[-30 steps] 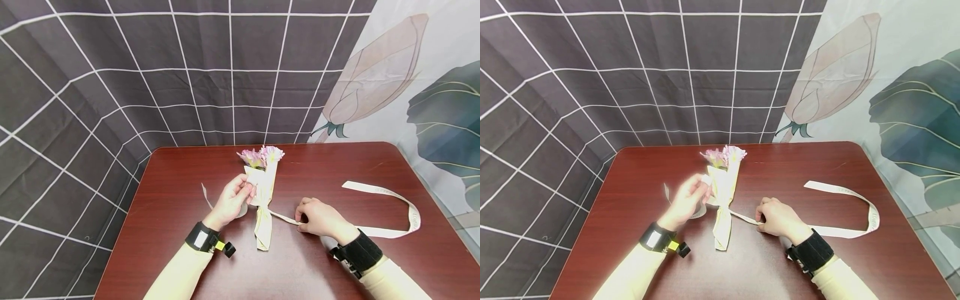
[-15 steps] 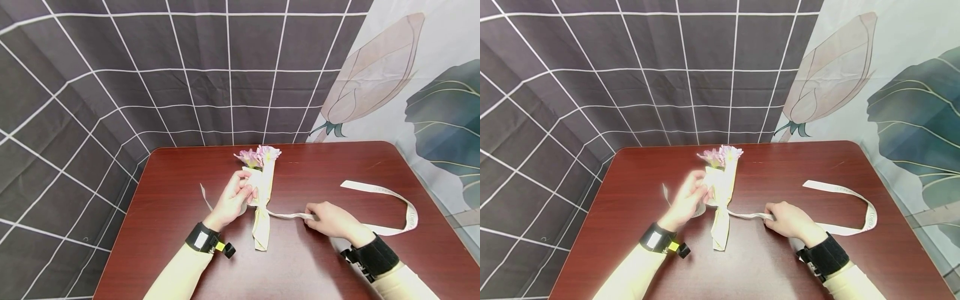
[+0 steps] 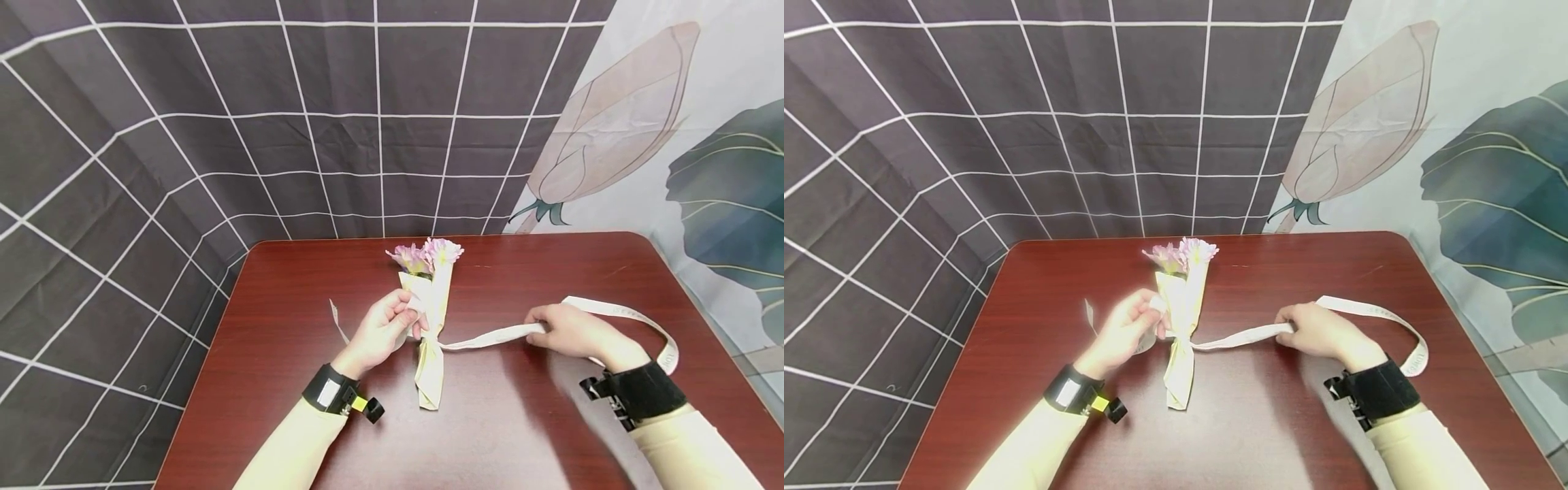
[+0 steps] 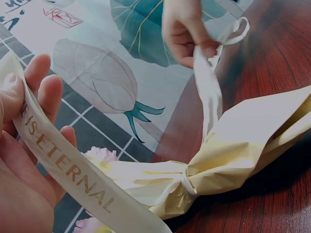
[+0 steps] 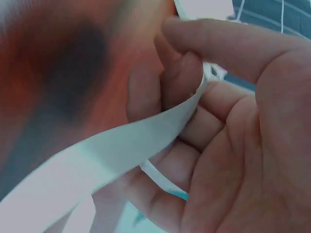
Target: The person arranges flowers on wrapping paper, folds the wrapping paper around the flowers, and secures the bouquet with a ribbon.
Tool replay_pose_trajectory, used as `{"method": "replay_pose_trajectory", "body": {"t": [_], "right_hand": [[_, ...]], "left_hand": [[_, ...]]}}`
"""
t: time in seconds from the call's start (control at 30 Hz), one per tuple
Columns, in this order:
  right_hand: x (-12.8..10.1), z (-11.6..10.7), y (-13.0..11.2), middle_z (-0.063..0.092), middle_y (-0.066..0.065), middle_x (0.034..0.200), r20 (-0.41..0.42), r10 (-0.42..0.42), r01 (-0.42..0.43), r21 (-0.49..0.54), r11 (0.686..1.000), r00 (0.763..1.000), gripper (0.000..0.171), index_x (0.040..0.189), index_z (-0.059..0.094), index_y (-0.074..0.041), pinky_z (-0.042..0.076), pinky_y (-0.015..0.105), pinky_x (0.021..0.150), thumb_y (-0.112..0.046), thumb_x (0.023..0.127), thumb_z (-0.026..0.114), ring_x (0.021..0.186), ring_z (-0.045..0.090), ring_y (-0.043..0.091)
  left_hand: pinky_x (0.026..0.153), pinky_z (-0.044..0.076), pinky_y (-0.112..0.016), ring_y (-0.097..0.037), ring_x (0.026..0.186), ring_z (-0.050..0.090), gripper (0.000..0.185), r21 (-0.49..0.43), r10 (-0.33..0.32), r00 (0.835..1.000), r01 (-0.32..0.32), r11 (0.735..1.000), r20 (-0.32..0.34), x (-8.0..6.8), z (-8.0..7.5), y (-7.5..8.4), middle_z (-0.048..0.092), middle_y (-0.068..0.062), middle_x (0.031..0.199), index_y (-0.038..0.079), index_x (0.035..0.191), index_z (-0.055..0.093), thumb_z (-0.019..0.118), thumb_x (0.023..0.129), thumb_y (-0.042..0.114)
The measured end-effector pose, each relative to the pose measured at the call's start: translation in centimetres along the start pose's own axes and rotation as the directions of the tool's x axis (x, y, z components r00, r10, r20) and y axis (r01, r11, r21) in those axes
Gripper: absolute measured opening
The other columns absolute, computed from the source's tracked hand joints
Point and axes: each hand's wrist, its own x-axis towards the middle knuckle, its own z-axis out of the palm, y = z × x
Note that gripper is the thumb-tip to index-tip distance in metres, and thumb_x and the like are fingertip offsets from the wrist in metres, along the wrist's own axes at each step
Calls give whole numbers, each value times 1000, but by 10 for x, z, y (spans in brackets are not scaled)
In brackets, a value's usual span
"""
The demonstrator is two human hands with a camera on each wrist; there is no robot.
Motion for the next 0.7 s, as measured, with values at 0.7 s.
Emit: {"method": "replay_pose_trajectory", "body": {"t": [0.7], "right_hand": [[87, -81, -71, 62, -4, 75, -71, -71, 80, 144, 986, 995, 20, 98, 61, -20, 42, 30, 65, -18, 80, 69, 67, 54, 13]], "left_hand": [[68, 53, -31, -46, 71, 55, 10, 152, -22, 996, 8, 988, 90, 1, 15, 29, 66, -25, 88, -1, 98, 54, 45, 96, -6]]}}
